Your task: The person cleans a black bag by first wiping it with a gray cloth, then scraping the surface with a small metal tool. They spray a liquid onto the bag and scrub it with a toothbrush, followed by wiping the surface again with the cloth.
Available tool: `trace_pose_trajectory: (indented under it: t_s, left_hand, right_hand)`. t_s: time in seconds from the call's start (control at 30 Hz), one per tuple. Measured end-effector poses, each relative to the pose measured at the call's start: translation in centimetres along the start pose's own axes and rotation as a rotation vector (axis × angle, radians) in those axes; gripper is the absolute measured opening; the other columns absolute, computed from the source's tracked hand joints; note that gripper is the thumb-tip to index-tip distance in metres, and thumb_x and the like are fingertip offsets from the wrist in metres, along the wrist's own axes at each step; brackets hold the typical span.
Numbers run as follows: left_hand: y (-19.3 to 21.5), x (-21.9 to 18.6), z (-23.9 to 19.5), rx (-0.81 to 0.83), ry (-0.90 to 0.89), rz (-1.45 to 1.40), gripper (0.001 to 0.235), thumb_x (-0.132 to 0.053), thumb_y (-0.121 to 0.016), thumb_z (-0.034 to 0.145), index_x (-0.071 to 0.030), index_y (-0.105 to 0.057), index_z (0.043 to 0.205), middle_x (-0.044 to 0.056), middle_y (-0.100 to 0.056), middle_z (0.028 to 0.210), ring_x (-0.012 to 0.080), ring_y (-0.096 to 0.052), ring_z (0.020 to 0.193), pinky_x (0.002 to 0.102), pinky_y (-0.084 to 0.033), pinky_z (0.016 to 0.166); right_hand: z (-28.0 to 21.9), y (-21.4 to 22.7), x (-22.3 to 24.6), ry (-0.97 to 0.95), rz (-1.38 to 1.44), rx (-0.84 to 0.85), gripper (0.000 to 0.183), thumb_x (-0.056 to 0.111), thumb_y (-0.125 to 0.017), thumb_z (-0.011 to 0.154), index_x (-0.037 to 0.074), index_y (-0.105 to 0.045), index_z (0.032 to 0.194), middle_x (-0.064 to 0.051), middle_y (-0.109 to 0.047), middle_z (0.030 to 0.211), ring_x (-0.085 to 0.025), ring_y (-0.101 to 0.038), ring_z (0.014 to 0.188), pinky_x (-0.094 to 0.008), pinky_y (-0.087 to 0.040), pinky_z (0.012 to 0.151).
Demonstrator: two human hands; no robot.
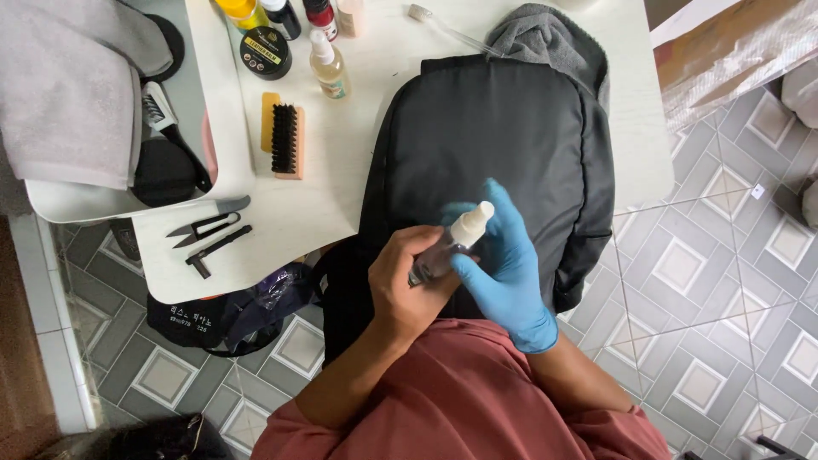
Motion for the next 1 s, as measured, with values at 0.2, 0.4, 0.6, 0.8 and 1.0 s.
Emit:
trace_pose_trajectory:
  t_s: [0.2,0.4,0.6,0.8,1.0]
  left_hand:
    - [0.5,-1.2,0.6,0.156,-0.013,-0.021,0.052,-0.013,-0.086,0.081,-0.003,-0.064,0.127,0.014,-0.069,0.114,0.0322,-0.072,0.097,0.042,-0.06,0.081]
    - [0.0,-0.4,-2.1,0.178,-0.097,-0.047,0.053,-0.033,-0.082,0.086,-0.008,-0.066,0.13,0.016,-0.059,0.125,0.0269,-0.067,0.099,0.04,-0.061,0.078]
    - [-1.4,0.0,-4.9,0.126,-0.279,0.011,0.063,-0.046,-0.086,0.079,-0.014,-0.069,0.131,0.015,-0.053,0.124,0.0256,-0.056,0.095,0.041,-0.055,0.083]
    - [-1.2,0.7,-4.7,0.224,-0.26,-0.089,0.074,-0.048,-0.087,0.079,-0.008,-0.064,0.137,0.022,-0.054,0.127,0.0337,-0.059,0.104,0.047,-0.052,0.09]
    - [3.1,4.9,-1.9,0.277,-0.037,-0.047,0.06,-0.054,-0.058,0.097,-0.008,-0.068,0.134,0.016,-0.063,0.125,0.0326,-0.065,0.107,0.044,-0.052,0.094]
  right_hand:
    - [0.1,1.1,0.1,-0.005,0.252,0.016,0.079,0.002,-0.057,0.1,0.014,-0.015,0.166,-0.026,-0.061,0.139,-0.031,-0.066,0.123,-0.046,-0.057,0.105]
    - [-0.4,1.7,-0.9,0.028,0.584,0.057,0.084,0.008,-0.052,0.104,0.025,0.001,0.167,-0.037,-0.054,0.14,-0.045,-0.065,0.122,-0.059,-0.057,0.101]
    - [-0.8,1.9,-1.7,-0.004,0.896,0.082,0.077,0.004,-0.045,0.105,0.022,-0.006,0.168,-0.036,-0.057,0.129,-0.049,-0.068,0.111,-0.059,-0.064,0.089]
    - [-1.3,2.6,-1.9,0.044,0.407,0.03,0.088,0.002,-0.058,0.1,0.022,-0.004,0.167,-0.026,-0.056,0.118,-0.041,-0.068,0.104,-0.059,-0.065,0.08]
    - [0.0,8.5,0.8,-0.022,-0.755,-0.192,0.08,-0.011,-0.067,0.09,0.006,-0.032,0.159,-0.023,-0.041,0.159,-0.043,-0.032,0.152,-0.056,-0.022,0.126]
Point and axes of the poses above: each hand's wrist, its own z-axis towards the middle knuckle, its own y-axis out of the back of the hand, x = y × z, the point moved 3 cm from there along z, towards the middle knuckle
